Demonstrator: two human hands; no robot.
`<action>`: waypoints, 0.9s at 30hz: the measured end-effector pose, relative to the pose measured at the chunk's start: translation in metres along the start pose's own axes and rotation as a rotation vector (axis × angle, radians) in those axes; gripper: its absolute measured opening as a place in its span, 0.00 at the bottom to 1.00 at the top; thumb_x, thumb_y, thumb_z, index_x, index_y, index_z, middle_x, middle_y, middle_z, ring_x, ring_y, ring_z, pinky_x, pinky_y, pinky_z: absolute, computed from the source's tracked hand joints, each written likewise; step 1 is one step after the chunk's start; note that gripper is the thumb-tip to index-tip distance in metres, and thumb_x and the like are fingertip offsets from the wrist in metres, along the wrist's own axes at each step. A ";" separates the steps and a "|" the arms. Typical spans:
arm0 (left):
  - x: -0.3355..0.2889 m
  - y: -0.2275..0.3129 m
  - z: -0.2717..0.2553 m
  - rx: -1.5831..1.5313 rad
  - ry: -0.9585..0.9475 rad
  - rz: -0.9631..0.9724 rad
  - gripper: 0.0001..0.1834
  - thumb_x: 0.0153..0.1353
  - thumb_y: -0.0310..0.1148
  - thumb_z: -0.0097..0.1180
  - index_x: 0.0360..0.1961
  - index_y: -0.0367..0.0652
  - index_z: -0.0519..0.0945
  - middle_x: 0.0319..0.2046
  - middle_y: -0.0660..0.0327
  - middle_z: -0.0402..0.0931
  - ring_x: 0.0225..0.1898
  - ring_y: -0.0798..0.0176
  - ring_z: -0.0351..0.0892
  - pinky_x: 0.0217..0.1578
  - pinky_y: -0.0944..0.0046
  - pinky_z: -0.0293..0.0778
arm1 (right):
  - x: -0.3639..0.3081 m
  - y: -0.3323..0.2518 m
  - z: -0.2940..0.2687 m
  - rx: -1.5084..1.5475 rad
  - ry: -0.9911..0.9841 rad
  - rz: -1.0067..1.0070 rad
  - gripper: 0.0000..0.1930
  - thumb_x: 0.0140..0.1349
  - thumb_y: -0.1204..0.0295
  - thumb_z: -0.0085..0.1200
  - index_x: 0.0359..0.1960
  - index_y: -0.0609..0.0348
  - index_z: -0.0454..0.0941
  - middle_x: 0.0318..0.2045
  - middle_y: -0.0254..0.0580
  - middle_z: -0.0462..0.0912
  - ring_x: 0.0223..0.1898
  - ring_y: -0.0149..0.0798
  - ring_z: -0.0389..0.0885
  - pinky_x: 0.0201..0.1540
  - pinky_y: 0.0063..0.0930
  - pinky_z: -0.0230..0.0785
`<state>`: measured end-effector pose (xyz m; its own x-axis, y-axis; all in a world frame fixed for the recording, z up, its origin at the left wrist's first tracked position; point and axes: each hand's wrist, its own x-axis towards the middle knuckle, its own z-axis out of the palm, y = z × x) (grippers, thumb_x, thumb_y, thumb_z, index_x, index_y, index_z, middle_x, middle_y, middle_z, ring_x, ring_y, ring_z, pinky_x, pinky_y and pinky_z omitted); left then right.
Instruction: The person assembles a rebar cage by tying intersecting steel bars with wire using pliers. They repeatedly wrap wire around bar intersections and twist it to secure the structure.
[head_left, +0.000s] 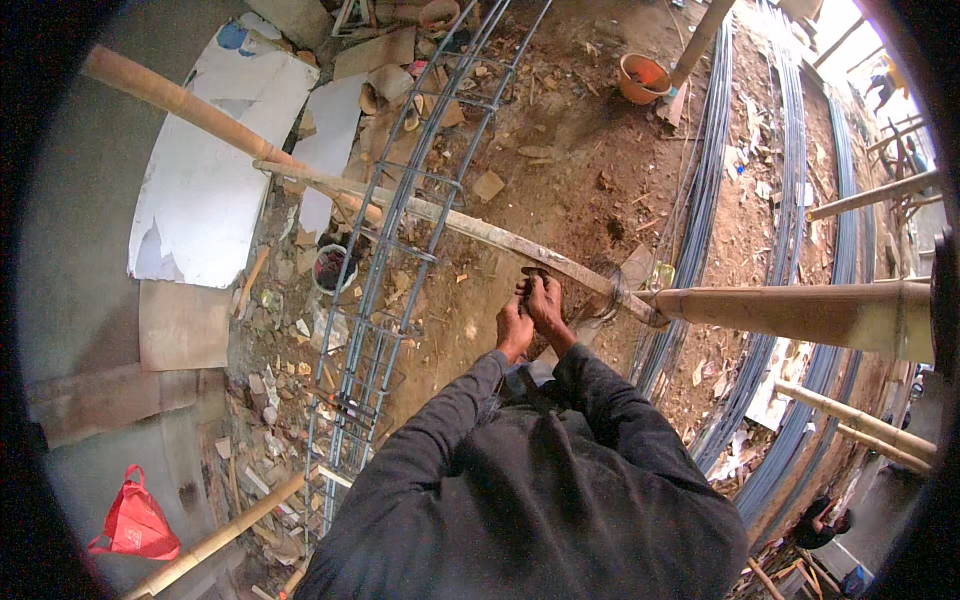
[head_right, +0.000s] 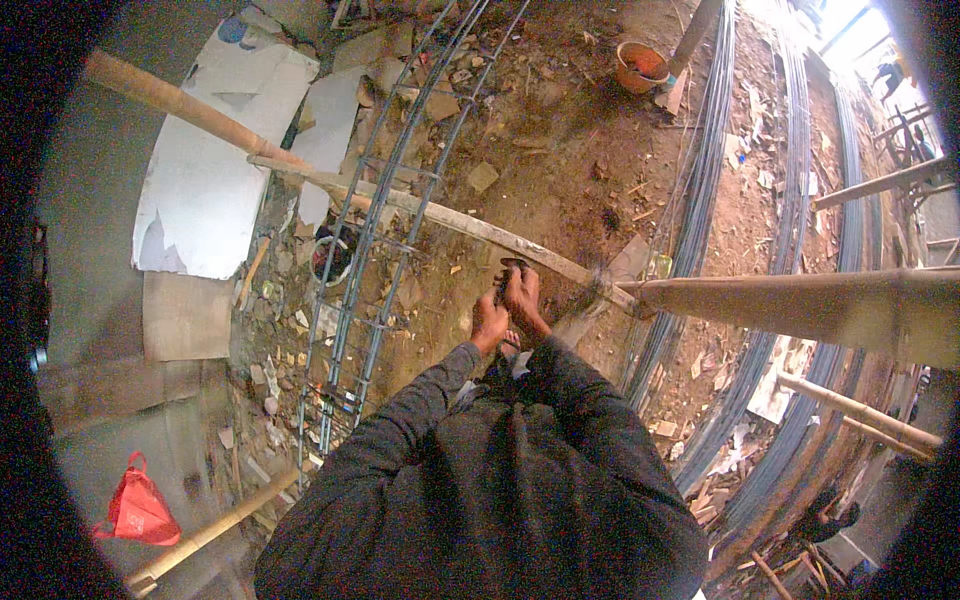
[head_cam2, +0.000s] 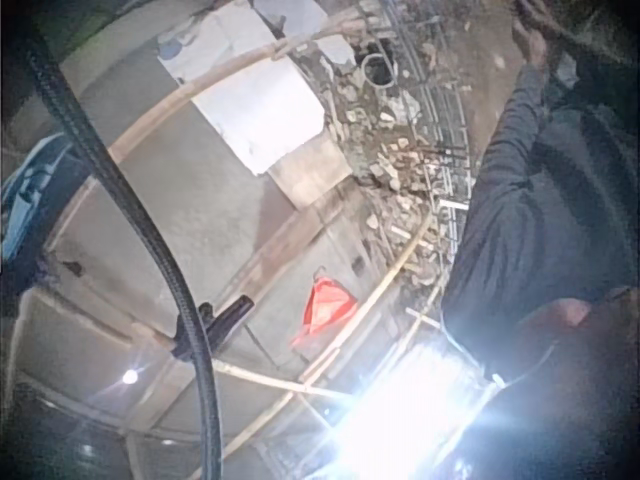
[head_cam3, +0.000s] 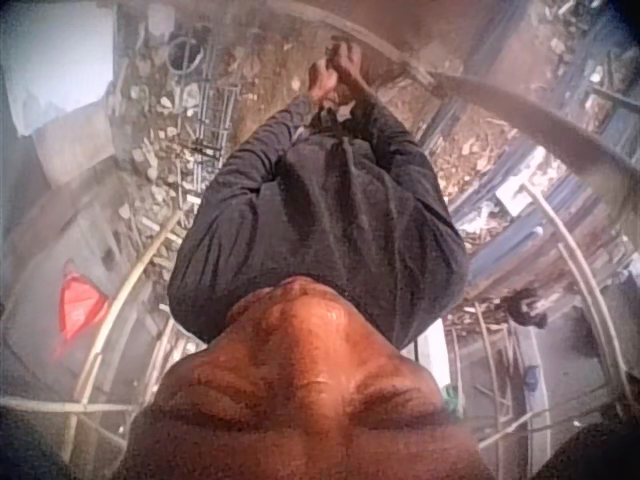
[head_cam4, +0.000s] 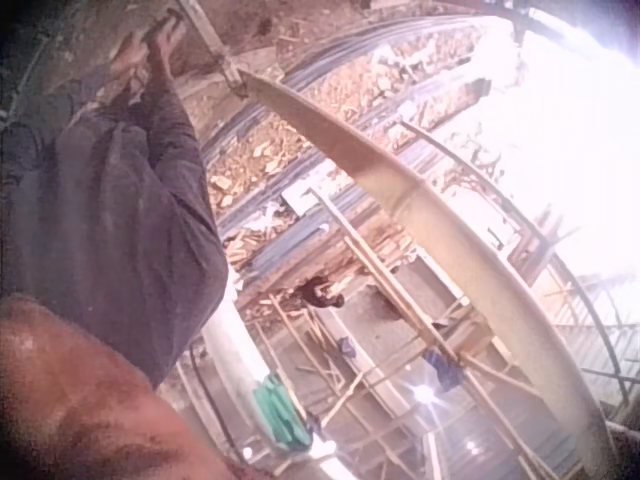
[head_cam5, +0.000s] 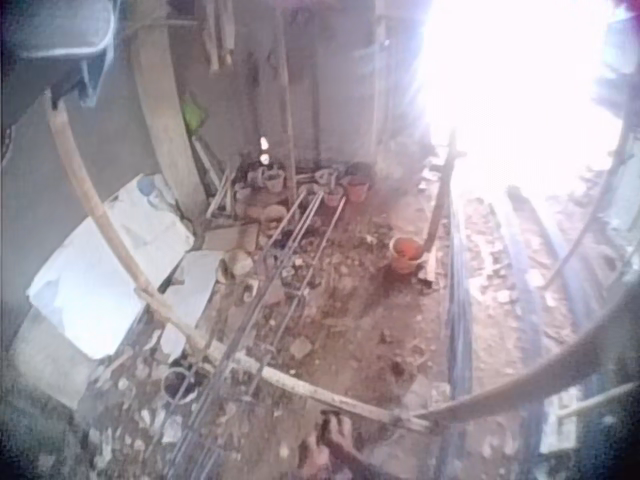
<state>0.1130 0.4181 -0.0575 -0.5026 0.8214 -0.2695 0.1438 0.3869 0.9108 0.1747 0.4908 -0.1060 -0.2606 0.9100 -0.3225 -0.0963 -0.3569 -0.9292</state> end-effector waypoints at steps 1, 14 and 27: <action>0.002 -0.002 0.000 0.029 -0.021 -0.010 0.12 0.63 0.29 0.49 0.42 0.32 0.80 0.34 0.40 0.81 0.41 0.39 0.83 0.40 0.47 0.74 | 0.001 0.001 -0.001 0.001 -0.008 0.008 0.17 0.74 0.65 0.45 0.52 0.67 0.78 0.33 0.40 0.83 0.33 0.31 0.79 0.35 0.27 0.73; -0.026 0.009 -0.105 -0.436 -0.148 -0.185 0.17 0.76 0.41 0.50 0.47 0.38 0.80 0.30 0.67 0.78 0.31 0.73 0.76 0.35 0.69 0.73 | -0.028 -0.083 0.047 0.062 -0.545 0.356 0.24 0.74 0.54 0.52 0.59 0.60 0.78 0.49 0.44 0.86 0.46 0.37 0.83 0.52 0.30 0.74; -0.196 0.069 -0.215 -0.886 -0.045 -0.155 0.22 0.73 0.53 0.51 0.44 0.43 0.78 0.24 0.71 0.66 0.23 0.73 0.67 0.21 0.67 0.77 | -0.064 -0.225 0.250 0.093 -0.714 0.176 0.11 0.72 0.61 0.58 0.48 0.52 0.78 0.25 0.24 0.70 0.20 0.21 0.61 0.25 0.15 0.55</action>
<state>0.0378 0.1936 0.1258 -0.4254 0.8097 -0.4043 -0.6423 0.0446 0.7651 -0.0273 0.4596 0.1686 -0.8378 0.4903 -0.2404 -0.0679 -0.5303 -0.8451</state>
